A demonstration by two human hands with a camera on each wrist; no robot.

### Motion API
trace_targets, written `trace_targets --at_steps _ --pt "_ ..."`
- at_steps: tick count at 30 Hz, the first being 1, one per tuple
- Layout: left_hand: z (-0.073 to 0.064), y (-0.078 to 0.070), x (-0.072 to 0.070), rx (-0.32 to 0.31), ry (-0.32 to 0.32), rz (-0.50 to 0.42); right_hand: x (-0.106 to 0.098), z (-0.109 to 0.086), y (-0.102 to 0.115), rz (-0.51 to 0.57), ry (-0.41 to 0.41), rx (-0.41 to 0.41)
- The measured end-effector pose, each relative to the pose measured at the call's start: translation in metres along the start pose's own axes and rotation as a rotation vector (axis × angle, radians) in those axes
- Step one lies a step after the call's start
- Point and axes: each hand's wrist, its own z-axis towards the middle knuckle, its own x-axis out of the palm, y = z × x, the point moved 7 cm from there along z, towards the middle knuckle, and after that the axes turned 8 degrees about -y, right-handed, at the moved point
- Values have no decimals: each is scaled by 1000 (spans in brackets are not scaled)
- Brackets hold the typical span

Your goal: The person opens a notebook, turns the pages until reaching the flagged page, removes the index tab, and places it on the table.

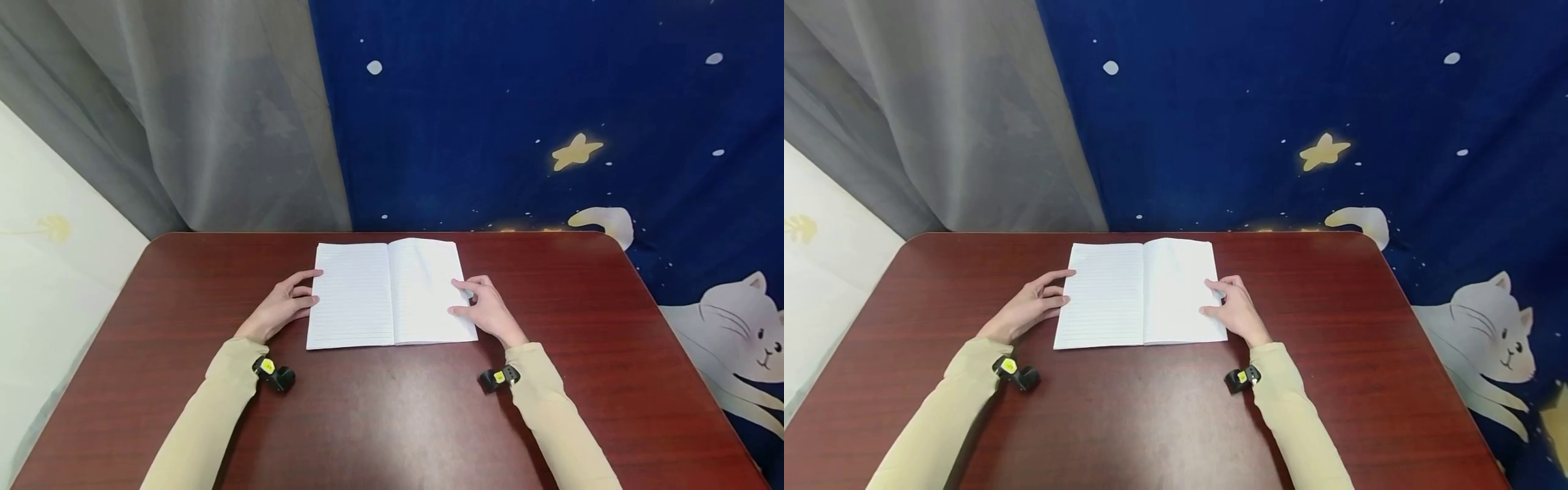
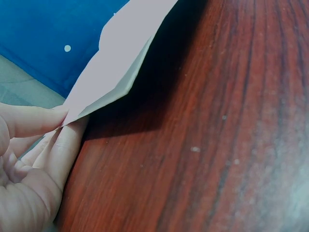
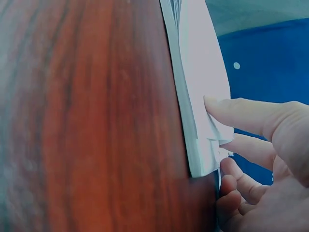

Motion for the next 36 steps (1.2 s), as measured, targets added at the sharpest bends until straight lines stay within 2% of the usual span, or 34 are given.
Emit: trace_targets --at_steps 8,16,21,24,29,36 --pt "1 1 0 1 -3 -4 1 0 3 17 -16 -36" --pt "2 1 0 6 -4 -1 4 0 8 24 8 -65" --pt "2 1 -1 10 1 -2 0 -1 10 70 -9 -74" --pt "3 0 -1 12 1 -9 -3 0 10 135 -26 -64" --pt "2 0 -1 5 1 -1 -7 1 9 325 -28 -10" --pt "0 0 -1 -3 -3 12 -12 -1 18 534 14 20"
